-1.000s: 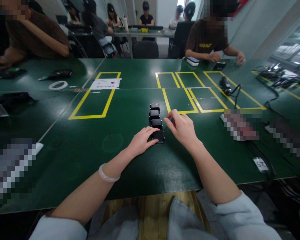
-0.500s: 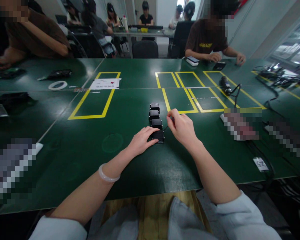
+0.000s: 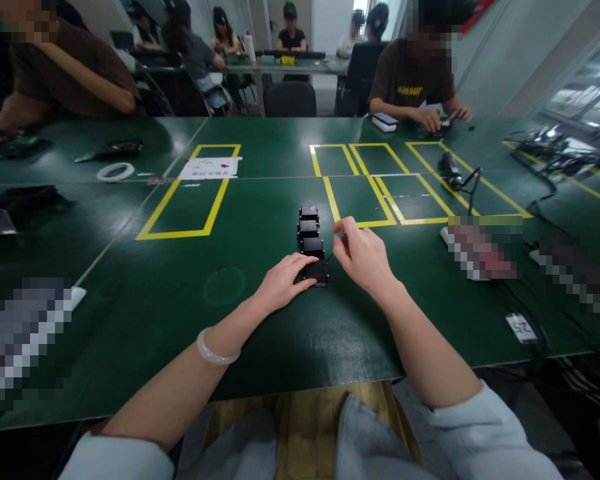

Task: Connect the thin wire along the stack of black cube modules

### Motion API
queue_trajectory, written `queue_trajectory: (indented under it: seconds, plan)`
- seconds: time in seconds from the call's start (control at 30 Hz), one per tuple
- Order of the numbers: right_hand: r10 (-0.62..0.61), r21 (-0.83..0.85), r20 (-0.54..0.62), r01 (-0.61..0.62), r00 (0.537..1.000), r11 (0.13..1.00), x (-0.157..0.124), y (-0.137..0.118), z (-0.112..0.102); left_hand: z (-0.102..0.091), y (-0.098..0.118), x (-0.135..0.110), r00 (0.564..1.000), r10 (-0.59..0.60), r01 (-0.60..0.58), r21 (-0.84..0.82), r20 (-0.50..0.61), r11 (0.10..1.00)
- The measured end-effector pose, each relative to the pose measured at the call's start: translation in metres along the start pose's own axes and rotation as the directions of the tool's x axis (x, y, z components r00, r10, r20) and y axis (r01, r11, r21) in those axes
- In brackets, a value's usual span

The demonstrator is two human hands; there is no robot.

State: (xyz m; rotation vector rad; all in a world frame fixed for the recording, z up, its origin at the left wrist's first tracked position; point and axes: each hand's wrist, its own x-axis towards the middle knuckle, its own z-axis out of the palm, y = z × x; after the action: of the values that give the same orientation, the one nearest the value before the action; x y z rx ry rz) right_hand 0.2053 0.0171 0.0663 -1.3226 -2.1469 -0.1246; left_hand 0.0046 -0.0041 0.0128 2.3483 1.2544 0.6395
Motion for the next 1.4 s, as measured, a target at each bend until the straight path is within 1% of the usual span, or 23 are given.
queue_trajectory:
  seconds: [0.43, 0.67, 0.9, 1.03, 1.27, 1.4]
  plan:
    - [-0.016, -0.002, -0.005, 0.016, 1.000, 1.000, -0.0007, 0.0004, 0.0008, 0.0005, -0.0008, 0.0000, 1.000, -0.005, 0.005, 0.001, 0.003, 1.000]
    - [-0.004, -0.010, -0.006, 0.004, 1.000, 1.000, 0.0001, 0.0002, 0.0004, 0.0000, 0.0002, -0.0001, 1.000, -0.002, 0.002, 0.002, -0.003, 1.000]
    - [-0.026, 0.022, -0.015, 0.026, 1.000, 0.999, -0.0010, 0.0014, 0.0016, 0.0007, -0.0006, 0.0001, 1.000, 0.007, -0.007, -0.001, -0.010, 1.000]
    - [-0.013, 0.009, -0.012, 0.013, 1.000, 1.000, -0.0007, 0.0015, 0.0028, 0.0014, -0.0018, 0.0000, 1.000, 0.010, -0.010, 0.000, -0.014, 1.000]
    - [-0.011, 0.040, -0.007, 0.011, 1.000, 0.999, -0.0006, 0.0009, 0.0018, 0.0020, -0.0028, -0.0005, 1.000, 0.013, -0.013, 0.004, -0.017, 1.000]
    - [-0.011, 0.015, -0.018, 0.011, 1.000, 1.000, -0.0011, 0.0009, 0.0018, 0.0016, -0.0023, -0.0001, 1.000, 0.010, -0.010, 0.002, -0.011, 1.000]
